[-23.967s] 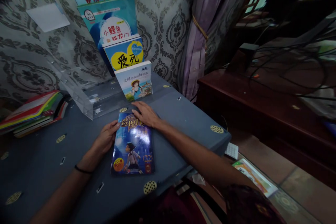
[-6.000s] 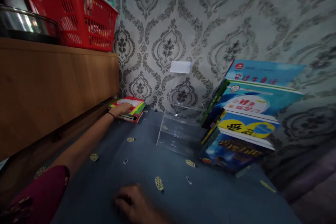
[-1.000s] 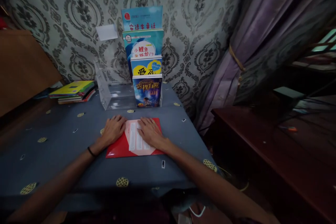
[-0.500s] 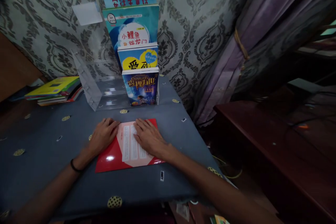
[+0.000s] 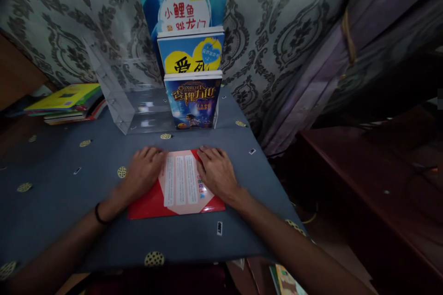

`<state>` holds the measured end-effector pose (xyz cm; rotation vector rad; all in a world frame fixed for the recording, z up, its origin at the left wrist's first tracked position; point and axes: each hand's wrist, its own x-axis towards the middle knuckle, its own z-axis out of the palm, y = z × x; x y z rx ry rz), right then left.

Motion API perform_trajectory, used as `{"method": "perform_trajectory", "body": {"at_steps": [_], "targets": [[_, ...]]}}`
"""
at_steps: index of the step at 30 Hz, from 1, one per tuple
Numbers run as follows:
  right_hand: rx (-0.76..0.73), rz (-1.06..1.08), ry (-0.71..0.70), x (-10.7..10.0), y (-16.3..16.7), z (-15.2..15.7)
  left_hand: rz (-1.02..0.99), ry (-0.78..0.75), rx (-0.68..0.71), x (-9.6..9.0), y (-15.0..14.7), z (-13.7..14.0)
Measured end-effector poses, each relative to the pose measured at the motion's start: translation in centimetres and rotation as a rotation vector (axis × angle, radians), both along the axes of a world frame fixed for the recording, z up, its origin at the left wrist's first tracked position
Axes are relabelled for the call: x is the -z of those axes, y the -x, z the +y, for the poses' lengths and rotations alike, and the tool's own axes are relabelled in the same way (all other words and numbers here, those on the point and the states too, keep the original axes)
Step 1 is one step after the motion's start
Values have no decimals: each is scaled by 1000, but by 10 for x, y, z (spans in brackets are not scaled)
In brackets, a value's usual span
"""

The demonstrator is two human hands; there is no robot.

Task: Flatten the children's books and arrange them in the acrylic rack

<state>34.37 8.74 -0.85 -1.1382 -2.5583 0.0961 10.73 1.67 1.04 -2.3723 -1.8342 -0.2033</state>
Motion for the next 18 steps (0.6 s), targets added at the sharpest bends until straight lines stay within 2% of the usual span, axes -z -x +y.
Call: {"method": "perform_trajectory", "body": {"at_steps": [4, 8, 13, 18], "targets": [[-6, 0, -27, 1, -1, -1, -107, 34, 169, 6, -29, 2], [-9, -2, -61, 2, -1, -1, -59, 32, 187, 15, -43, 4], [-13, -7, -97, 5, 0, 1, -29, 49, 199, 15, -38, 3], [-21, 15, -124, 8, -1, 1, -17, 32, 183, 10, -14, -3]]}}
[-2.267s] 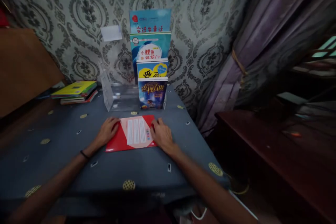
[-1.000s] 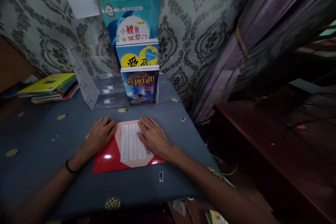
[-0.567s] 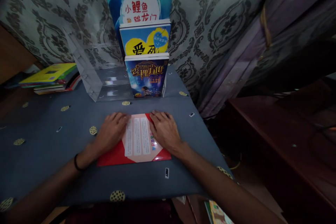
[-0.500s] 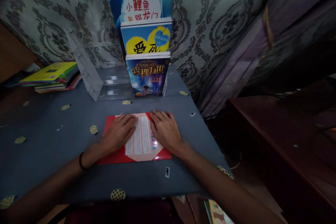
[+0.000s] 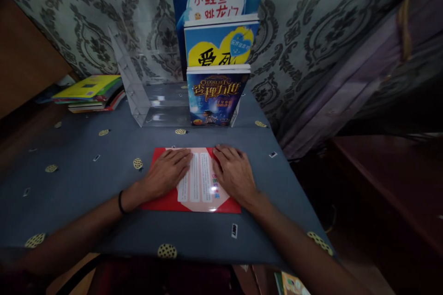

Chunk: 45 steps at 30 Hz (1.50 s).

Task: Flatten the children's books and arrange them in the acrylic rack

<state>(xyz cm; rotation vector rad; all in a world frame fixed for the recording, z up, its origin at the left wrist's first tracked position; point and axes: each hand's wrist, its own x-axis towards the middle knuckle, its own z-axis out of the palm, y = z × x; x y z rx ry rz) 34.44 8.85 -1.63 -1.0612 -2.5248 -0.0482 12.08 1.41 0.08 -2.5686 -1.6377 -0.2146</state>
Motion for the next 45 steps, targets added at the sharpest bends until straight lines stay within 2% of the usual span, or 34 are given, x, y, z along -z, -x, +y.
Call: {"method": "perform_trajectory", "body": {"at_steps": [9, 16, 19, 23, 26, 28, 33, 39, 42, 45], "targets": [[8, 11, 16, 2, 0, 1, -2, -22, -179, -6, 68, -11], [-30, -3, 16, -2, 6, 1, -297, -93, -103, 5, 92, -5], [-141, -17, 65, -11, 30, -9, -449, -114, -107, 12, 97, -2], [-394, -38, 198, -18, 79, -30, -552, -114, -102, 17, 100, -2], [-469, -74, 273, -15, 108, -40, -548, -126, -85, 17, 99, -3], [-470, -80, 297, -11, 114, -41, -528, -130, -84, 17, 98, -4], [-435, -76, 275, -9, 96, -35, -515, -125, -65, 15, 97, -3], [-316, -36, 284, -11, 66, -26, -554, -106, -81, 17, 99, -3], [-301, -6, 264, -10, 63, -24, -621, -73, -96, 19, 103, -1], [-374, -13, 266, -10, 73, -25, -676, -48, -81, 21, 108, 2]]}}
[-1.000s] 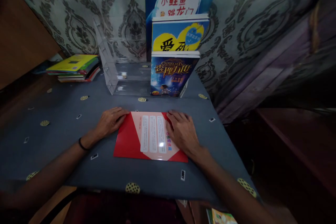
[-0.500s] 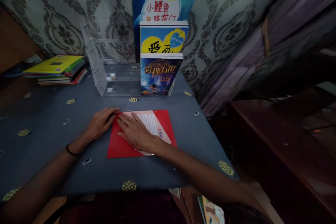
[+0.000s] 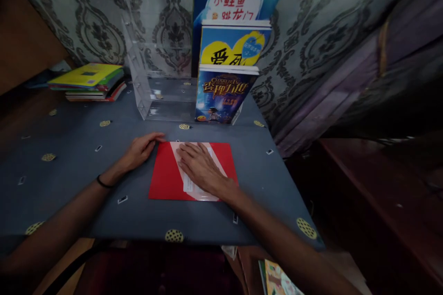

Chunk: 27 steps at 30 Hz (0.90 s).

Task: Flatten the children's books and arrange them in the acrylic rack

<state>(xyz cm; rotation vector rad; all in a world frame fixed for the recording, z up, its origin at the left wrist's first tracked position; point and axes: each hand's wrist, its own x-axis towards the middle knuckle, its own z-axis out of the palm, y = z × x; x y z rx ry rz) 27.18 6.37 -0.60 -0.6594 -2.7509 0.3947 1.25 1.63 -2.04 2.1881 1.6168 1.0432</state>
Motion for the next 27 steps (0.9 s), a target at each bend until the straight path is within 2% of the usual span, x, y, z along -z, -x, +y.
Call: {"method": "perform_trajectory", "body": {"at_steps": [5, 9, 16, 27], "targets": [[-199, -28, 32, -5, 32, -3, -14, -22, 53, 1, 4, 2], [-205, -47, 19, -2, 47, -2, -21, -35, 74, 2, 4, 2], [-249, -8, 5, 2, 39, -7, -15, -33, 62, 5, 5, 3], [-376, 29, 26, 5, 23, -26, -7, 34, 21, -1, 1, 1]]}}
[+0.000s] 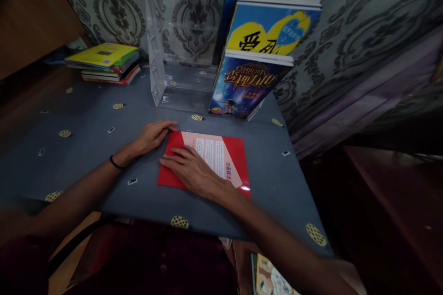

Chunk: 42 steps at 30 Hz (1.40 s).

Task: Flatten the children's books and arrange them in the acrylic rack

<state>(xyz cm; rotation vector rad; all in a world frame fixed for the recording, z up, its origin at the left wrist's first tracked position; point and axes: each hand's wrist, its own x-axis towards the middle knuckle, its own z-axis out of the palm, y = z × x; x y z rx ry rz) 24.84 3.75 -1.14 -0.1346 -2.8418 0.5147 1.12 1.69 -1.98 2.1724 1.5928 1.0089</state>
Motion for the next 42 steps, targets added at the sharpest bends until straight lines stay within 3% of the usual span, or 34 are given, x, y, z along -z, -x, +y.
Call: {"method": "perform_trajectory", "body": {"at_steps": [13, 23, 42], "targets": [[-156, -28, 92, -17, -11, -35, 11, 7, -12, 0, 0, 1], [-137, -60, 118, -23, -12, -38, 59, -2, -12, -6, -3, -2], [349, -107, 39, -15, -19, -16, 262, -26, 73, -17, -9, -6]]}}
